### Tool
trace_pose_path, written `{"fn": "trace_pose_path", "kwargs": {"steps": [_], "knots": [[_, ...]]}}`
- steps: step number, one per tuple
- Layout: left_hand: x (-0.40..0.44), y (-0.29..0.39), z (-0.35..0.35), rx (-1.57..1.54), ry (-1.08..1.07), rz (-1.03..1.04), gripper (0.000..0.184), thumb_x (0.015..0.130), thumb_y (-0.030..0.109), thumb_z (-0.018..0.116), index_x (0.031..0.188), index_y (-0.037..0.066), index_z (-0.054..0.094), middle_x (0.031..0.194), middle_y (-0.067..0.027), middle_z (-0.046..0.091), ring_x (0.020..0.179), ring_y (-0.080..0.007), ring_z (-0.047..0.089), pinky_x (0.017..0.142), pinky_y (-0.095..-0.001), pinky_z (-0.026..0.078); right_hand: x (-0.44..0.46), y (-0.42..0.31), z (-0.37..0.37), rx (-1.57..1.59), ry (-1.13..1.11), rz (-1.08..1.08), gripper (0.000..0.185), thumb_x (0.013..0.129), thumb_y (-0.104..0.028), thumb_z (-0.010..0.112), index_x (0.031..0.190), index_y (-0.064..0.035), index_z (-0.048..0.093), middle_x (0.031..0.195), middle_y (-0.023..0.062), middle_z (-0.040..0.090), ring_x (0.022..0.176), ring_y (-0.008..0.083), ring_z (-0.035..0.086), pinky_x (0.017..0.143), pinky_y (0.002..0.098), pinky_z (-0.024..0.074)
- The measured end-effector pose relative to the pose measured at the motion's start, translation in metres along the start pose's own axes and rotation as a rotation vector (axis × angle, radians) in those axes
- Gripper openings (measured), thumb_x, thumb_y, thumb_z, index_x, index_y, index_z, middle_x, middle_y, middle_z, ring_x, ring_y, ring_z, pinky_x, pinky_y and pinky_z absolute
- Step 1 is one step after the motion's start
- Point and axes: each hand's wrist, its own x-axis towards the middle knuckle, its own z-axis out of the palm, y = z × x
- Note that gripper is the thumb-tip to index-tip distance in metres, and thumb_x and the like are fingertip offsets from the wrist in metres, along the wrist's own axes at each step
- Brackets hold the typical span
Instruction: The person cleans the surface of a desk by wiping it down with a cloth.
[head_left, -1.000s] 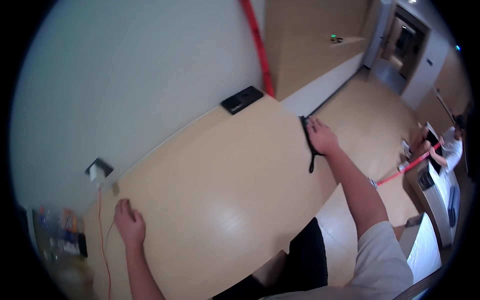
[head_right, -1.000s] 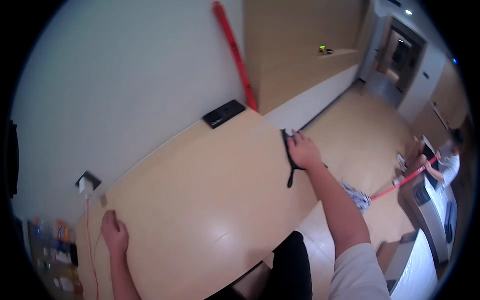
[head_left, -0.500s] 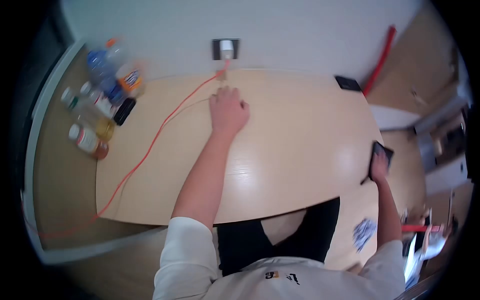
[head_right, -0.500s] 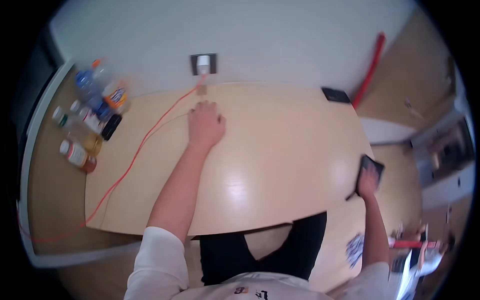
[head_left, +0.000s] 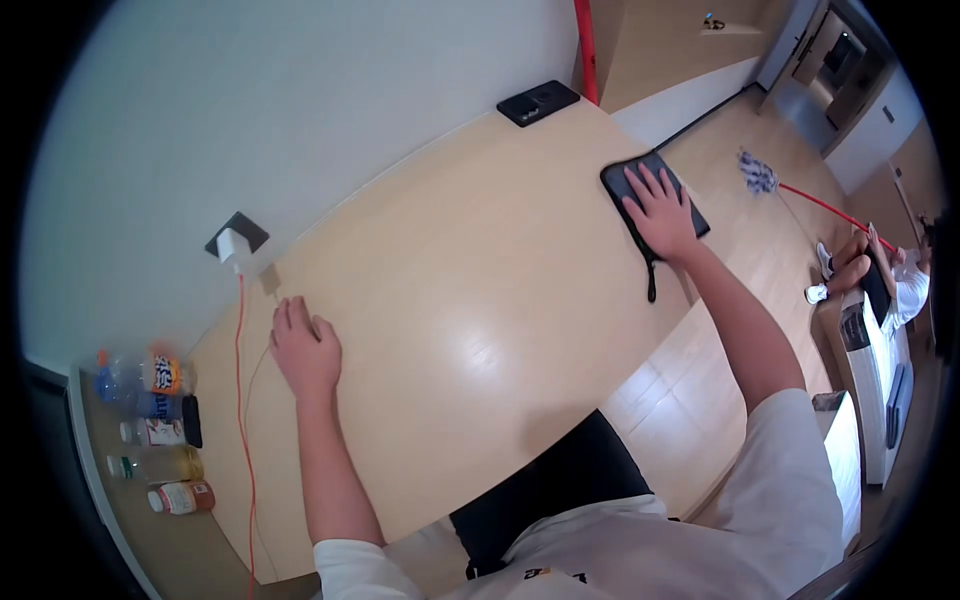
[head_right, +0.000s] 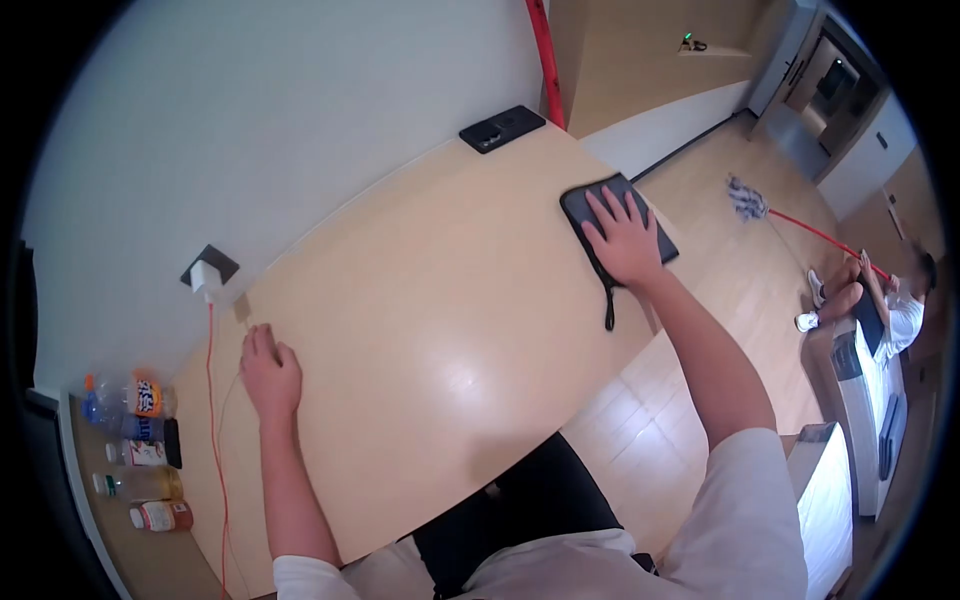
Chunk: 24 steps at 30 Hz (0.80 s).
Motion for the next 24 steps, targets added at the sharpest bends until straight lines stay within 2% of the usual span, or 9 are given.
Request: {"fn": "trace_pose_path", "kwargs": {"steps": [5,11,14,17,22,24], "knots": [[0.004,0.008,-0.010,-0.001,-0.046,-0.033,0.047,0.097,0.019,0.057,0.142,0.006,0.057,0.152,-0.0182,0.053,0.144,-0.0356,0.047,0.120,-0.0524,0.033,0.113,-0.020,0.015,-0.005,-0.049,-0.022,0.068,0.106,-0.061,0.035,0.167,-0.0305,0.032,0.176,0.0029,0.024,0.162,0.0352,0.019,0.127,0.0654,0.0128],[0.004,0.000,-0.006,0.005,-0.057,-0.020,0.047,0.097,0.019,0.058,0.142,0.009,0.056,0.152,-0.0169,0.052,0.142,-0.0350,0.048,0.119,-0.0545,0.032,0.178,-0.037,0.017,0.053,-0.099,0.003,0.070,0.106,-0.062,0.033,0.168,-0.0309,0.029,0.177,0.0015,0.020,0.162,0.0352,0.018,0.127,0.0648,0.0150],[0.004,-0.006,-0.007,-0.013,-0.038,-0.003,0.048,0.096,0.021,0.060,0.142,0.009,0.057,0.153,-0.0165,0.052,0.143,-0.0346,0.048,0.119,-0.0551,0.031,0.163,-0.039,0.015,0.079,-0.054,0.012,0.070,0.106,-0.062,0.033,0.168,-0.0295,0.030,0.177,0.0021,0.021,0.162,0.0356,0.018,0.127,0.0648,0.0147],[0.002,-0.007,-0.003,0.011,-0.028,-0.010,0.048,0.096,0.024,0.061,0.141,0.010,0.058,0.153,-0.0159,0.053,0.143,-0.0345,0.047,0.119,-0.0547,0.032,0.126,-0.037,0.014,0.070,-0.025,-0.048,0.070,0.107,-0.059,0.033,0.167,-0.0237,0.032,0.176,0.0045,0.024,0.162,0.0368,0.018,0.128,0.0634,0.0119],[0.004,-0.009,-0.002,0.001,-0.003,-0.037,0.049,0.095,0.025,0.062,0.141,0.009,0.059,0.151,-0.0168,0.054,0.141,-0.0347,0.050,0.119,-0.0541,0.035,0.018,-0.050,0.007,0.096,-0.023,-0.159,0.068,0.107,-0.057,0.036,0.166,-0.0227,0.035,0.175,0.0066,0.027,0.162,0.0379,0.018,0.128,0.0638,0.0097],[0.003,-0.001,-0.001,-0.044,-0.010,-0.031,0.048,0.095,0.025,0.062,0.139,0.006,0.061,0.148,-0.0181,0.057,0.139,-0.0361,0.053,0.117,-0.0523,0.038,-0.032,-0.060,0.000,0.084,-0.015,-0.220,0.067,0.106,-0.056,0.038,0.165,-0.0221,0.038,0.174,0.0068,0.030,0.160,0.0373,0.022,0.127,0.0643,0.0125]]}}
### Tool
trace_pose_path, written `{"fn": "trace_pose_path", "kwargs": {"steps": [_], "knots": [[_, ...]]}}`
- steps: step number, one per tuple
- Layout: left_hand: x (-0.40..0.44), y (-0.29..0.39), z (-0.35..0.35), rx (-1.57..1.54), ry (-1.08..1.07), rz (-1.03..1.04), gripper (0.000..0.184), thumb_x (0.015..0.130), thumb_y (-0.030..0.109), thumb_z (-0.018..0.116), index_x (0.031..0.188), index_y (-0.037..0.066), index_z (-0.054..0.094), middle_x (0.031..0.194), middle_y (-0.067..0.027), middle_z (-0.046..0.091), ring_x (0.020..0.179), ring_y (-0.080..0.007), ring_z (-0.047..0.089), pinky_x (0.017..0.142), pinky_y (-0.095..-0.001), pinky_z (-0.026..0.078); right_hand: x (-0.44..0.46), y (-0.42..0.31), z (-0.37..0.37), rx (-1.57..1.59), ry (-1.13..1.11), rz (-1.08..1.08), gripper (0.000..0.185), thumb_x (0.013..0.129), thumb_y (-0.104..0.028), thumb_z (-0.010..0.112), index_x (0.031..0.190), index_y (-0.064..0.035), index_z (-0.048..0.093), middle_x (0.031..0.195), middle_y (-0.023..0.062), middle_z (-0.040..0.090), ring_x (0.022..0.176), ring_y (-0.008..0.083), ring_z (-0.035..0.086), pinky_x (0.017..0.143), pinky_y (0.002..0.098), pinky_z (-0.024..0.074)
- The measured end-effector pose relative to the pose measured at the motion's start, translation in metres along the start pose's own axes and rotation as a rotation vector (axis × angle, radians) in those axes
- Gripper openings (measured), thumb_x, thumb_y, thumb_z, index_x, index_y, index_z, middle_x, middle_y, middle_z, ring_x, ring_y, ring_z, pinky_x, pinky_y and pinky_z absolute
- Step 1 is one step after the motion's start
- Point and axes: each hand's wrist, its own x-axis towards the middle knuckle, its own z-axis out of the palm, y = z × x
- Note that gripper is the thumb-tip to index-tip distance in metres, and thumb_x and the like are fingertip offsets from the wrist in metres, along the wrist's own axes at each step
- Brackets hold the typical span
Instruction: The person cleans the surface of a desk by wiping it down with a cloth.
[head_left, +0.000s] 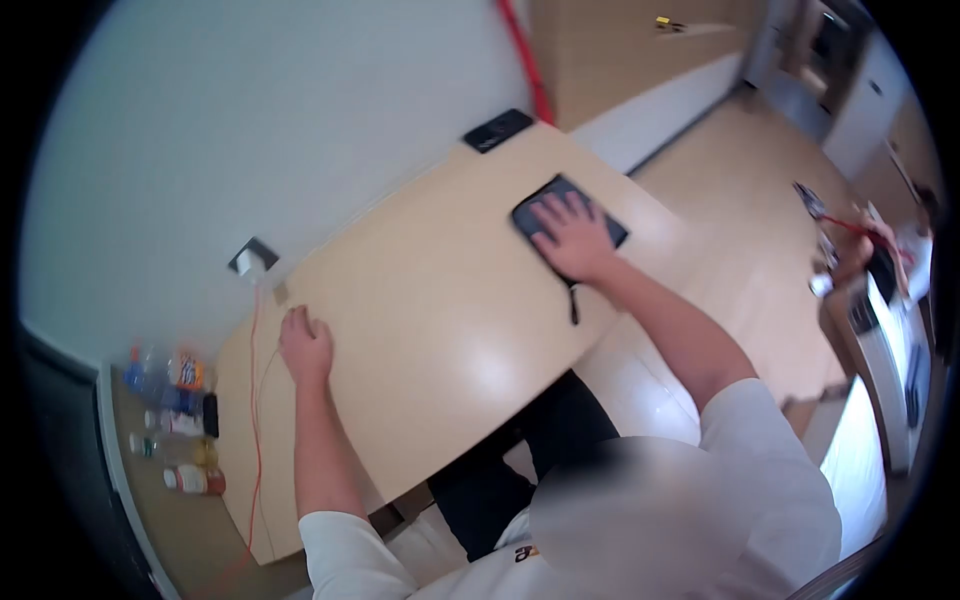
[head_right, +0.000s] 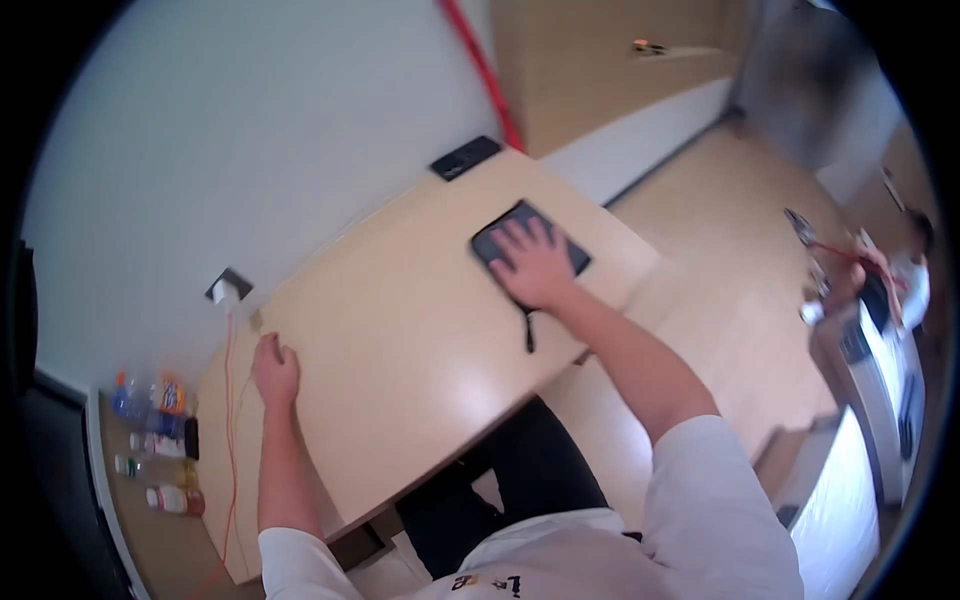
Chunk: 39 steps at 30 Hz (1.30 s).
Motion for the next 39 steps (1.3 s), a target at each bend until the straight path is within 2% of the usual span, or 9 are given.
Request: {"fn": "trace_pose_path", "kwargs": {"steps": [5,13,23,26,29,32,35,38,39], "knots": [[0.005,-0.032,0.023,-0.194,0.056,0.117,0.043,0.094,0.016,0.061,0.133,-0.001,0.064,0.136,-0.0235,0.065,0.129,-0.0419,0.059,0.111,-0.0501,0.046,-0.099,-0.039,0.001,0.069,0.046,-0.069,0.068,0.105,-0.056,0.039,0.163,-0.0203,0.042,0.172,0.0112,0.034,0.159,0.0414,0.024,0.126,0.0667,0.0118],[0.002,-0.012,0.006,-0.084,-0.083,0.015,0.049,0.105,0.023,0.050,0.148,-0.002,0.055,0.156,-0.0240,0.051,0.148,-0.0403,0.044,0.123,-0.0479,0.036,-0.138,-0.056,-0.029,0.159,-0.102,-0.067,0.068,0.109,-0.054,0.032,0.167,-0.0191,0.033,0.176,0.0103,0.022,0.163,0.0407,0.011,0.129,0.0639,0.0012],[0.007,-0.019,0.001,-0.182,-0.091,0.037,0.048,0.101,0.014,0.050,0.143,-0.008,0.055,0.154,-0.0294,0.050,0.146,-0.0438,0.045,0.122,-0.0496,0.037,-0.041,0.022,-0.016,0.144,-0.049,0.067,0.069,0.107,-0.058,0.032,0.166,-0.0210,0.035,0.175,0.0102,0.026,0.162,0.0406,0.014,0.128,0.0660,0.0038],[0.003,-0.025,0.015,-0.137,0.088,0.109,0.042,0.098,0.010,0.055,0.136,-0.007,0.058,0.137,-0.0266,0.062,0.133,-0.0430,0.057,0.115,-0.0466,0.043,0.002,0.040,-0.012,0.128,-0.049,0.130,0.070,0.107,-0.056,0.033,0.167,-0.0205,0.032,0.176,0.0099,0.023,0.162,0.0403,0.013,0.128,0.0657,0.0027],[0.001,-0.002,-0.001,-0.294,-0.037,-0.032,0.045,0.098,0.011,0.052,0.137,-0.010,0.057,0.149,-0.0290,0.054,0.143,-0.0442,0.047,0.121,-0.0504,0.038,0.046,0.047,-0.007,0.115,-0.028,0.177,0.070,0.107,-0.055,0.032,0.168,-0.0202,0.031,0.176,0.0097,0.023,0.163,0.0402,0.013,0.128,0.0660,0.0030],[0.004,-0.031,0.013,-0.114,0.006,0.044,0.046,0.095,0.008,0.054,0.137,-0.010,0.058,0.145,-0.0288,0.056,0.140,-0.0445,0.050,0.120,-0.0508,0.039,0.082,0.051,-0.004,0.111,-0.041,0.204,0.069,0.108,-0.054,0.032,0.168,-0.0204,0.030,0.176,0.0091,0.022,0.163,0.0394,0.013,0.128,0.0653,0.0044],[0.004,-0.032,0.013,-0.101,0.083,0.111,0.041,0.094,0.007,0.055,0.133,-0.007,0.059,0.131,-0.0272,0.064,0.126,-0.0442,0.060,0.112,-0.0466,0.045,0.116,0.060,-0.001,0.103,-0.044,0.222,0.069,0.108,-0.055,0.032,0.168,-0.0213,0.029,0.177,0.0082,0.020,0.163,0.0386,0.014,0.128,0.0649,0.0077],[0.004,-0.020,0.003,-0.136,0.023,0.056,0.046,0.088,0.005,0.055,0.132,-0.010,0.059,0.138,-0.0286,0.060,0.132,-0.0464,0.055,0.114,-0.0514,0.042,0.130,0.071,0.000,0.091,-0.051,0.260,0.069,0.108,-0.056,0.031,0.168,-0.0226,0.028,0.177,0.0070,0.019,0.162,0.0377,0.016,0.128,0.0645,0.0123],[0.008,-0.040,0.022,-0.272,0.077,0.057,0.045,0.085,0.006,0.058,0.127,-0.008,0.061,0.130,-0.0288,0.062,0.123,-0.0470,0.059,0.108,-0.0523,0.046,0.133,0.072,-0.002,0.094,-0.053,0.268,0.069,0.108,-0.056,0.032,0.168,-0.0229,0.028,0.177,0.0067,0.018,0.162,0.0376,0.017,0.127,0.0647,0.0139]]}}
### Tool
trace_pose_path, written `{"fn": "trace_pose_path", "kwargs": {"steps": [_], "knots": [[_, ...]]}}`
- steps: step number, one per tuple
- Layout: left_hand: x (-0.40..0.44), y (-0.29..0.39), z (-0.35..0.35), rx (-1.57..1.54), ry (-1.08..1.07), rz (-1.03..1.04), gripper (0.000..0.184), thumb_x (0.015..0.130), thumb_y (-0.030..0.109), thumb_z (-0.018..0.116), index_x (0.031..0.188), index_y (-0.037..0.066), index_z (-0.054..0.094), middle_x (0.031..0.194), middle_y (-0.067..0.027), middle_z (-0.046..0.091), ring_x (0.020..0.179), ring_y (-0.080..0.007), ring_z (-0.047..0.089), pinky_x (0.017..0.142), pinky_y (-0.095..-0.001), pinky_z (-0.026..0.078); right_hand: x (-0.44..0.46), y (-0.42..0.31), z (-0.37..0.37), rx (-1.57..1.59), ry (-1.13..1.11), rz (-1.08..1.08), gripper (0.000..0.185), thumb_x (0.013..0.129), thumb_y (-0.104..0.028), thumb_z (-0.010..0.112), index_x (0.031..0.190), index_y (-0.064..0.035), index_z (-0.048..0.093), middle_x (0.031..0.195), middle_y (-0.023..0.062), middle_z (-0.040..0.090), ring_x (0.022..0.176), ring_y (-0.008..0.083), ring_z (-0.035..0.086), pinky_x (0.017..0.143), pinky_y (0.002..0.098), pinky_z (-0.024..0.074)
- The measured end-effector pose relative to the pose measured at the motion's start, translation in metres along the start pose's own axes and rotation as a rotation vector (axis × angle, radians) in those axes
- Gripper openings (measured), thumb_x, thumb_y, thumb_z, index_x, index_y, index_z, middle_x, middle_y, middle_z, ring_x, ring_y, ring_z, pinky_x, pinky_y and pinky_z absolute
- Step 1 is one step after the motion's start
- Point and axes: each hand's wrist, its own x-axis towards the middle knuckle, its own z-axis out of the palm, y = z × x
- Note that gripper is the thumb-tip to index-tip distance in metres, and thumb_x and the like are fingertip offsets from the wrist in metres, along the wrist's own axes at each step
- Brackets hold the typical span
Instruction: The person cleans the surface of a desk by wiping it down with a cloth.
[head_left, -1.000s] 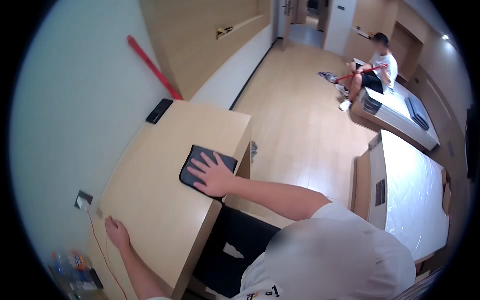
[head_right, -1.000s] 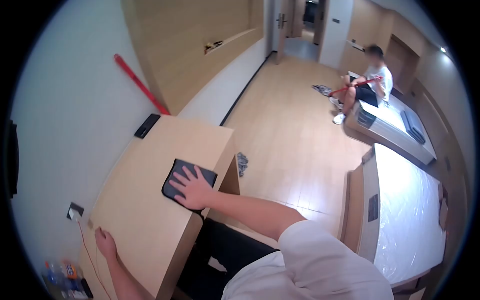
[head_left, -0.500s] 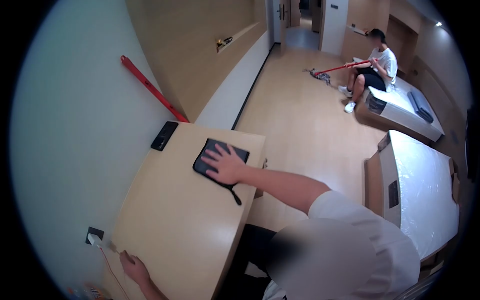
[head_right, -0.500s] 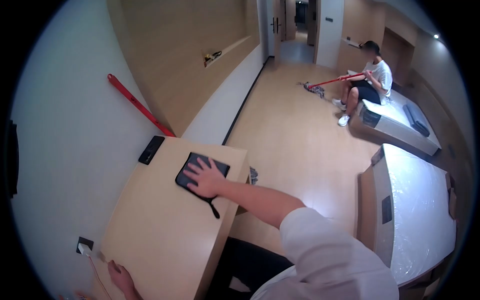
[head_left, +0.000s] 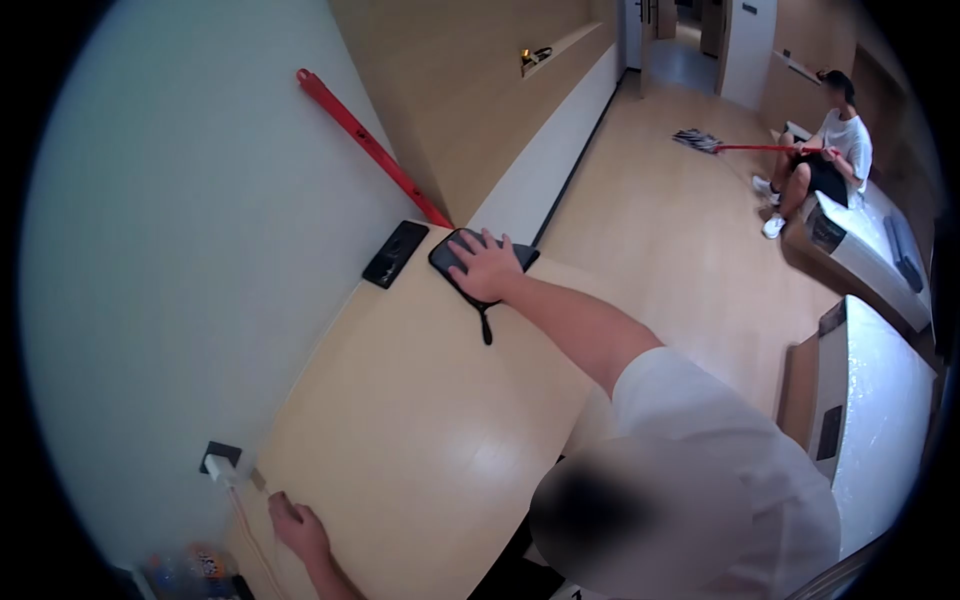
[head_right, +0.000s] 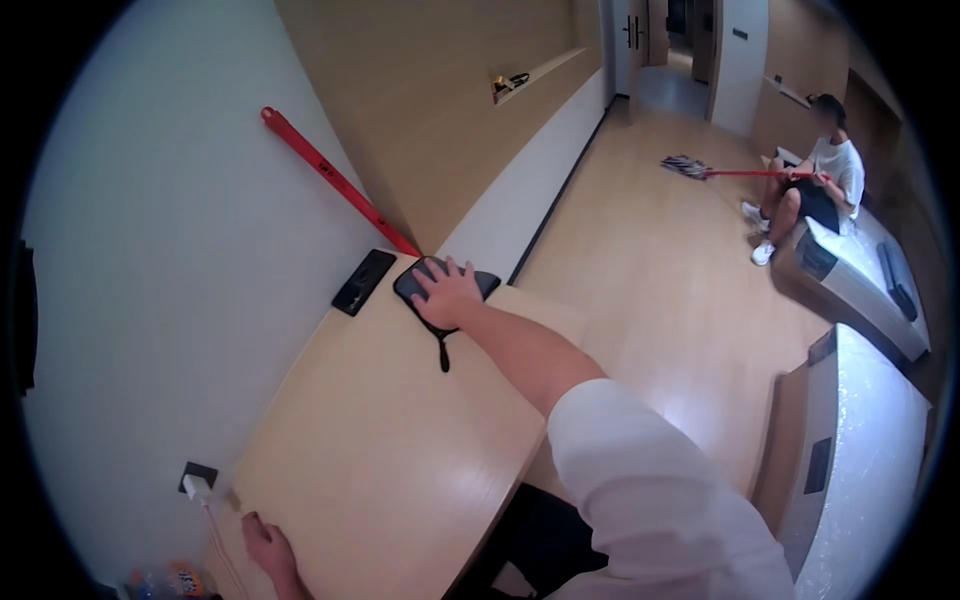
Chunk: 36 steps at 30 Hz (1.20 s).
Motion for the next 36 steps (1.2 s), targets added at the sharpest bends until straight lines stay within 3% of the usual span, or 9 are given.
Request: {"fn": "trace_pose_path", "kwargs": {"steps": [3,6,12,13,14,16,23,28,36], "knots": [[-0.001,0.008,-0.006,0.186,0.024,0.110,0.043,0.082,0.006,0.062,0.123,-0.006,0.062,0.122,-0.0282,0.064,0.115,-0.0473,0.061,0.102,-0.0528,0.048,-0.003,0.000,0.000,0.020,0.015,0.020,0.068,0.107,-0.056,0.035,0.167,-0.0238,0.032,0.177,0.0054,0.021,0.161,0.0374,0.021,0.126,0.0643,0.0192],[-0.008,0.014,-0.014,0.116,-0.014,0.066,0.042,0.080,0.008,0.064,0.121,-0.004,0.063,0.119,-0.0258,0.065,0.115,-0.0466,0.061,0.101,-0.0527,0.049,-0.020,0.006,0.012,-0.024,0.108,0.022,0.067,0.105,-0.056,0.039,0.163,-0.0230,0.039,0.174,0.0059,0.028,0.159,0.0373,0.025,0.121,0.0646,0.0258],[-0.024,0.026,-0.007,0.411,0.112,0.037,0.032,0.093,0.025,0.061,0.117,0.005,0.067,0.119,-0.0181,0.067,0.120,-0.0359,0.062,0.101,-0.0533,0.049,-0.103,0.017,-0.008,-0.099,0.042,-0.033,0.067,0.107,-0.056,0.040,0.166,-0.0249,0.035,0.175,0.0059,0.028,0.160,0.0394,0.021,0.127,0.0646,0.0118],[-0.027,0.035,0.001,0.394,0.083,-0.039,0.036,0.097,0.028,0.058,0.122,0.004,0.067,0.126,-0.0192,0.068,0.126,-0.0374,0.060,0.104,-0.0546,0.047,-0.110,0.028,-0.005,-0.107,0.030,-0.036,0.068,0.107,-0.057,0.039,0.167,-0.0250,0.033,0.175,0.0061,0.027,0.161,0.0401,0.019,0.127,0.0651,0.0111],[-0.040,0.034,0.005,0.431,0.099,-0.079,0.047,0.102,0.034,0.054,0.137,0.004,0.063,0.143,-0.0222,0.062,0.138,-0.0394,0.053,0.115,-0.0549,0.040,-0.127,0.026,-0.004,-0.130,0.026,-0.077,0.068,0.107,-0.056,0.040,0.167,-0.0251,0.033,0.175,0.0064,0.027,0.161,0.0406,0.019,0.127,0.0653,0.0111],[-0.070,0.056,-0.007,0.351,0.026,-0.144,0.058,0.105,0.040,0.051,0.150,0.003,0.054,0.159,-0.0233,0.049,0.150,-0.0398,0.042,0.125,-0.0546,0.028,-0.163,0.028,0.000,-0.156,0.046,-0.148,0.067,0.108,-0.053,0.041,0.167,-0.0254,0.031,0.175,0.0071,0.027,0.161,0.0416,0.018,0.127,0.0659,0.0111],[-0.214,0.112,-0.102,0.239,-0.223,-0.062,0.064,0.104,0.041,0.055,0.157,0.008,0.048,0.164,-0.0205,0.042,0.154,-0.0404,0.033,0.126,-0.0607,0.021,-0.265,-0.036,-0.011,-0.160,-0.078,-0.542,0.065,0.106,-0.044,0.050,0.165,-0.0215,0.035,0.173,0.0117,0.028,0.159,0.0449,0.019,0.126,0.0669,0.0125],[-0.245,0.120,-0.141,0.328,-0.247,-0.233,0.069,0.098,0.043,0.063,0.159,0.016,0.047,0.167,-0.0206,0.036,0.156,-0.0456,0.029,0.125,-0.0679,0.016,-0.194,-0.036,0.005,-0.146,0.011,-0.460,0.062,0.105,-0.042,0.054,0.163,-0.0252,0.040,0.173,0.0068,0.031,0.160,0.0382,0.021,0.128,0.0598,0.0167],[-0.242,0.129,-0.142,0.383,-0.306,-0.289,0.074,0.091,0.046,0.068,0.156,0.017,0.049,0.169,-0.0201,0.033,0.157,-0.0451,0.025,0.124,-0.0680,0.016,-0.039,-0.025,0.032,-0.216,0.064,-0.246,0.059,0.110,-0.050,0.041,0.165,-0.0305,0.034,0.173,0.0035,0.031,0.160,0.0351,0.024,0.126,0.0623,0.0178]]}}
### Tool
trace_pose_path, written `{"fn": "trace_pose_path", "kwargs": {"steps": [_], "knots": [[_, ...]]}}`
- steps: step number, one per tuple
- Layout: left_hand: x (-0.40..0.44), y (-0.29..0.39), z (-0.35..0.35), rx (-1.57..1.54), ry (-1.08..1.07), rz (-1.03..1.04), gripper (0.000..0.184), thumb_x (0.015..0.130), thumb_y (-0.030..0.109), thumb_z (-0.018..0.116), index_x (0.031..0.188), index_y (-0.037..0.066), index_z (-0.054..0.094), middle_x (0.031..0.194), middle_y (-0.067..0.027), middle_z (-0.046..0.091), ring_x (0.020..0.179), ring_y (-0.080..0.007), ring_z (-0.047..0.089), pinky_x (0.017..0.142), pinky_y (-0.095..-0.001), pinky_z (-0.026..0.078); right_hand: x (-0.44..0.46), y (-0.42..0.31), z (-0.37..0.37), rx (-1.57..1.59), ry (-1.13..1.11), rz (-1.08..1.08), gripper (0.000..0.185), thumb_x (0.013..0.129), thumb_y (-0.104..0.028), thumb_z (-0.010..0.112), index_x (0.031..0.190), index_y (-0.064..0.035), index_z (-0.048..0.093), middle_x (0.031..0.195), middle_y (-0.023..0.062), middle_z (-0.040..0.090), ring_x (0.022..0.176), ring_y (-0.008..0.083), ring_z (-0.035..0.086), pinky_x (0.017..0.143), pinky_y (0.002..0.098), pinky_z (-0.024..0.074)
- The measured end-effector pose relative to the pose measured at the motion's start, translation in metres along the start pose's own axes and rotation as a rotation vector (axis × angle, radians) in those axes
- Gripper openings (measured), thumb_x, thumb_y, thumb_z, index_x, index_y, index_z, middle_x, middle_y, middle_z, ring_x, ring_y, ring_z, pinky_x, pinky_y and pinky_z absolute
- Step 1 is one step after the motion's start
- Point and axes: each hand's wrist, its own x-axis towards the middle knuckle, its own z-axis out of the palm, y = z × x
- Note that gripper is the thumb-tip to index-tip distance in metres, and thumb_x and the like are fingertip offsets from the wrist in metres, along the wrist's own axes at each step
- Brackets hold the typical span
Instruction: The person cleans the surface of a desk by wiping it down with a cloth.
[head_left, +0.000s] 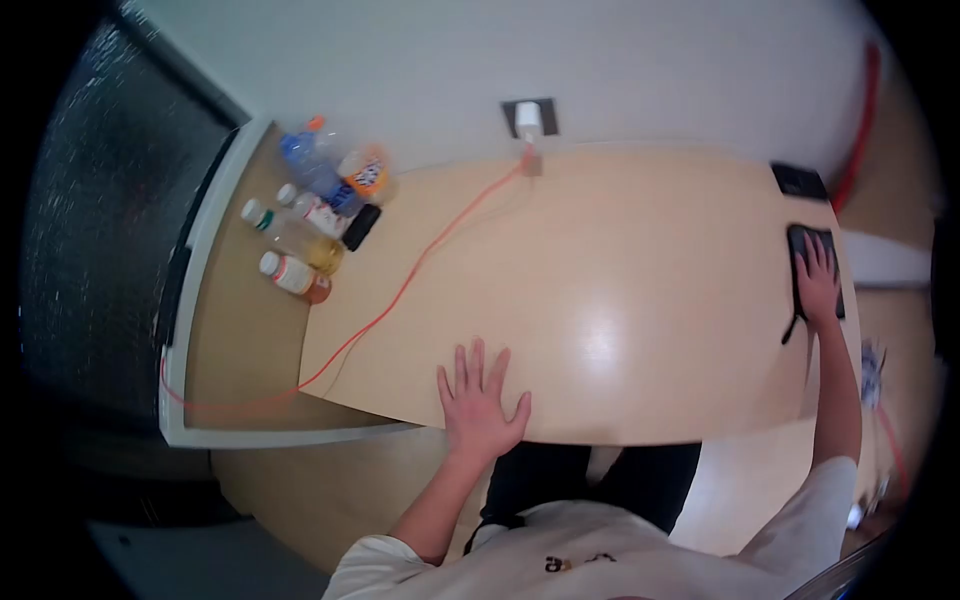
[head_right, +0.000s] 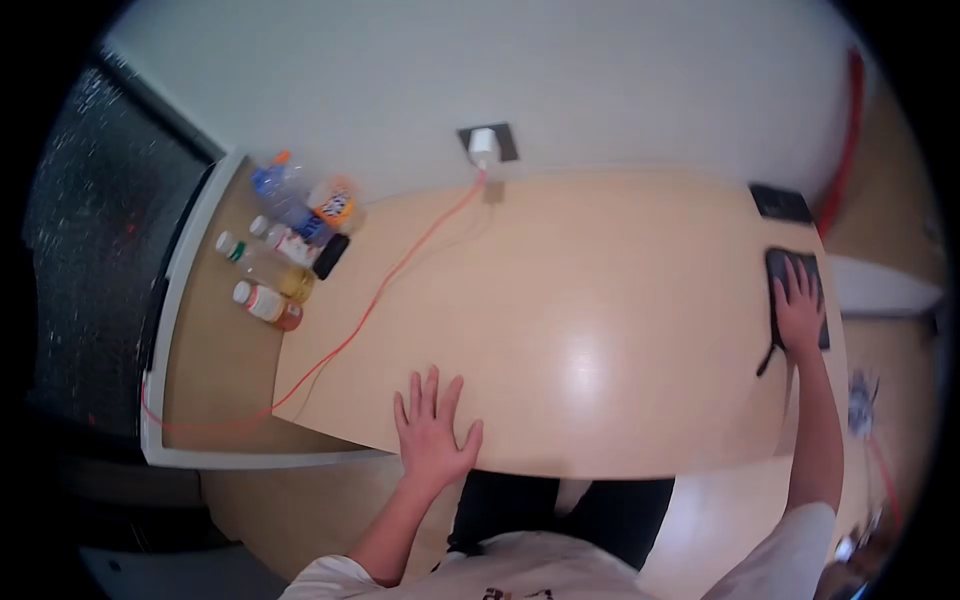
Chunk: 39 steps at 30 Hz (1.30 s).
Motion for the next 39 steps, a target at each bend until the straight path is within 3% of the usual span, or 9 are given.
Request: {"fn": "trace_pose_path", "kwargs": {"steps": [4,8,11,14,16,18,21,32,39], "knots": [[0.010,-0.002,0.001,0.014,0.013,-0.016,0.076,0.090,0.049,0.068,0.157,0.018,0.049,0.168,-0.0194,0.034,0.157,-0.0454,0.025,0.124,-0.0680,0.016,0.080,0.021,0.038,-0.083,-0.066,0.008,0.061,0.110,-0.053,0.037,0.167,-0.0352,0.027,0.174,0.0044,0.027,0.158,0.0361,0.026,0.123,0.0681,0.0194],[-0.006,-0.003,0.013,-0.054,0.107,-0.001,0.073,0.092,0.051,0.064,0.157,0.019,0.050,0.168,-0.0183,0.034,0.158,-0.0433,0.025,0.125,-0.0677,0.015,0.070,0.006,0.018,-0.044,-0.134,0.069,0.061,0.111,-0.054,0.032,0.169,-0.0368,0.021,0.177,0.0011,0.019,0.161,0.0389,0.018,0.122,0.0744,0.0153],[0.007,-0.005,0.012,-0.052,0.159,-0.008,0.071,0.095,0.052,0.061,0.157,0.020,0.050,0.169,-0.0176,0.035,0.158,-0.0416,0.025,0.125,-0.0669,0.015,0.051,-0.005,0.044,-0.209,-0.135,-0.092,0.062,0.111,-0.053,0.034,0.169,-0.0368,0.020,0.177,0.0009,0.018,0.161,0.0400,0.018,0.122,0.0748,0.0147],[0.000,-0.008,0.017,-0.059,0.160,0.006,0.070,0.097,0.054,0.058,0.157,0.019,0.050,0.169,-0.0168,0.034,0.158,-0.0407,0.026,0.126,-0.0659,0.016,-0.057,-0.068,-0.007,-0.064,-0.106,-0.185,0.063,0.109,-0.048,0.041,0.169,-0.0319,0.026,0.177,0.0027,0.021,0.161,0.0403,0.020,0.124,0.0709,0.0155],[0.000,-0.017,0.018,-0.038,0.204,-0.011,0.070,0.097,0.053,0.058,0.157,0.018,0.050,0.168,-0.0174,0.036,0.157,-0.0411,0.028,0.126,-0.0652,0.016,-0.130,-0.108,-0.021,0.058,0.090,-0.468,0.060,0.104,-0.040,0.054,0.161,-0.0216,0.044,0.168,0.0084,0.039,0.155,0.0428,0.032,0.124,0.0631,0.0223],[0.001,-0.012,0.013,-0.052,0.181,-0.002,0.070,0.097,0.052,0.059,0.156,0.015,0.051,0.166,-0.0188,0.041,0.155,-0.0429,0.032,0.127,-0.0634,0.018,-0.197,-0.162,-0.054,0.174,0.138,-0.620,0.057,0.099,-0.038,0.062,0.152,-0.0182,0.055,0.159,0.0125,0.050,0.146,0.0448,0.041,0.120,0.0633,0.0280],[-0.001,-0.012,0.016,-0.051,0.184,0.028,0.068,0.097,0.048,0.063,0.157,0.016,0.050,0.165,-0.0198,0.042,0.155,-0.0431,0.033,0.126,-0.0633,0.019,-0.252,-0.180,-0.066,0.229,0.054,-0.635,0.059,0.103,-0.045,0.057,0.157,-0.0232,0.051,0.166,0.0120,0.042,0.154,0.0437,0.032,0.126,0.0625,0.0189],[0.005,-0.006,0.016,-0.011,0.173,0.038,0.065,0.093,0.036,0.066,0.154,0.016,0.054,0.165,-0.0186,0.042,0.155,-0.0431,0.033,0.126,-0.0635,0.020,-0.143,0.031,-0.028,0.070,0.025,0.111,0.064,0.107,-0.055,0.046,0.165,-0.0308,0.037,0.173,0.0078,0.031,0.160,0.0386,0.023,0.127,0.0619,0.0144],[0.008,0.001,0.006,-0.012,0.123,0.004,0.066,0.089,0.028,0.065,0.152,0.014,0.055,0.164,-0.0186,0.043,0.154,-0.0440,0.034,0.125,-0.0638,0.020,0.014,0.034,0.000,0.020,-0.016,0.252,0.065,0.106,-0.061,0.037,0.166,-0.0364,0.031,0.175,0.0035,0.026,0.161,0.0410,0.019,0.125,0.0694,0.0112]]}}
